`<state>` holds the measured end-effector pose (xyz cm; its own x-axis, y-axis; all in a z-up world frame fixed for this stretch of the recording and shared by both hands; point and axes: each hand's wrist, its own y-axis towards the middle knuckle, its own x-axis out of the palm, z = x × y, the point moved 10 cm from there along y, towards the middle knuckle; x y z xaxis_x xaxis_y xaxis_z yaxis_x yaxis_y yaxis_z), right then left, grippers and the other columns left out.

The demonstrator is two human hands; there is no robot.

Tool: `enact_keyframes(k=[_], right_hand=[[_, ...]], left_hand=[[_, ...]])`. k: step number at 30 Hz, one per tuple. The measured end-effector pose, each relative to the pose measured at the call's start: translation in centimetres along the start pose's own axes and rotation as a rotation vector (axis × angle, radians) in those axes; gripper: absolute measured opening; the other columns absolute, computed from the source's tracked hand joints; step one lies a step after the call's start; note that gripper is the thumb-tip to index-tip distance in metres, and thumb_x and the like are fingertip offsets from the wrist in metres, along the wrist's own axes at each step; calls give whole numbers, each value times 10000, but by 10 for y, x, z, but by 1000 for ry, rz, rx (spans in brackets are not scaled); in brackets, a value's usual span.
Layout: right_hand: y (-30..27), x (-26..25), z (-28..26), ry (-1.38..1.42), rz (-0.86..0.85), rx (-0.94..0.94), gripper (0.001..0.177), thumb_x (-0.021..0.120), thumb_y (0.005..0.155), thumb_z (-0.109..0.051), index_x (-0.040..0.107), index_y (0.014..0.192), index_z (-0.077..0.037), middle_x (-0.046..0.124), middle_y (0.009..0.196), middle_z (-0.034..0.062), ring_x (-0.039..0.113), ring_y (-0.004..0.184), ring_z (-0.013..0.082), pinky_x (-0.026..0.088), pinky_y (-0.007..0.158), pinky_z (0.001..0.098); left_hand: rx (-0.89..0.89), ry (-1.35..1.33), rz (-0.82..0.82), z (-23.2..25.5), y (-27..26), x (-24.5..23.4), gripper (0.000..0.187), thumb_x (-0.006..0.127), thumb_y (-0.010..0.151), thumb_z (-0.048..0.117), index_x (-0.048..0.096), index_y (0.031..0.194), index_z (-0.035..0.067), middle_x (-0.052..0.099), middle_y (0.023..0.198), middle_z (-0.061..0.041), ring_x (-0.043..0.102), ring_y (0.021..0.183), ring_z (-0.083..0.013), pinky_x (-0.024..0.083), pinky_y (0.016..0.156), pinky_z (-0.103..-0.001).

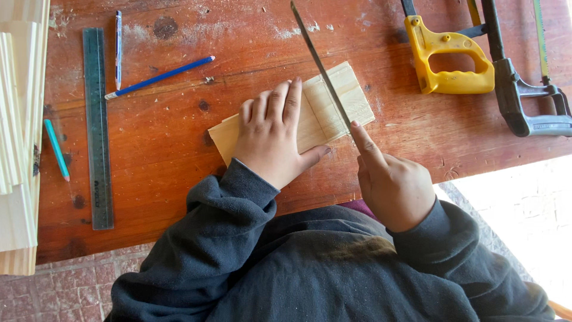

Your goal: The person uses a yellow-handled coping saw to cut a small rectangular piece of wood along a marked line. They hold the wood steady with their left hand and saw with their right, then briefly switch to a different saw before returning to the yellow one to continue cutting.

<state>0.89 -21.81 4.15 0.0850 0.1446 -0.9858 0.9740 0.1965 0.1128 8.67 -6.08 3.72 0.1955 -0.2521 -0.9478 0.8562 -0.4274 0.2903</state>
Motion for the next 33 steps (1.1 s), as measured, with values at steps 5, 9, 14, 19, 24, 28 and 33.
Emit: enact_keyframes(k=[5,9,14,19,24,28,33], right_hand=[[11,-5,-1,-19,16,-29,576,569,998,-123,530,1568,-189,572,564,33,511,417,283,440,428,458],[17,-2,-1,-50,1,-15,597,578,976,-135,535,1567,-214,576,543,33,526,412,289,441,419,465],[20,-2,-3,-72,-5,-24,616,575,962,-131,532,1572,-205,598,555,44,546,422,282,447,419,468],[24,-3,-3,-81,-29,-20,614,562,964,-138,532,1572,-214,594,537,47,546,413,293,454,418,467],[26,-5,-1,-114,-11,-31,622,583,948,-139,558,1562,-235,591,544,28,544,418,270,456,418,451],[29,-7,-3,-84,-41,-63,631,571,941,-114,549,1566,-196,587,538,31,529,407,264,439,405,454],[33,-4,-4,-132,-66,-70,645,592,925,-152,547,1566,-210,587,509,78,566,408,298,446,399,474]], left_hand=[[10,-8,-3,1,-1,-1,1164,670,781,883,407,1541,41,544,1446,-125,545,1180,-302,410,999,-478],[5,6,-3,0,0,-1,1184,647,774,908,405,1546,43,551,1449,-122,549,1188,-303,422,990,-474],[-6,6,-24,-1,1,1,1186,669,742,906,427,1528,52,537,1429,-109,539,1161,-302,417,970,-466],[-13,6,-31,-1,1,2,1195,683,734,906,419,1533,57,533,1421,-106,536,1136,-296,418,953,-458],[-13,-25,-43,-1,1,3,1194,721,725,873,418,1533,47,529,1439,-104,523,1150,-290,418,964,-468],[-9,-4,-62,-1,2,7,1206,681,731,910,413,1540,57,516,1454,-87,517,1160,-280,411,950,-457],[-17,-12,-73,-3,1,10,1215,706,697,879,404,1550,67,511,1469,-84,510,1172,-276,399,940,-453]])
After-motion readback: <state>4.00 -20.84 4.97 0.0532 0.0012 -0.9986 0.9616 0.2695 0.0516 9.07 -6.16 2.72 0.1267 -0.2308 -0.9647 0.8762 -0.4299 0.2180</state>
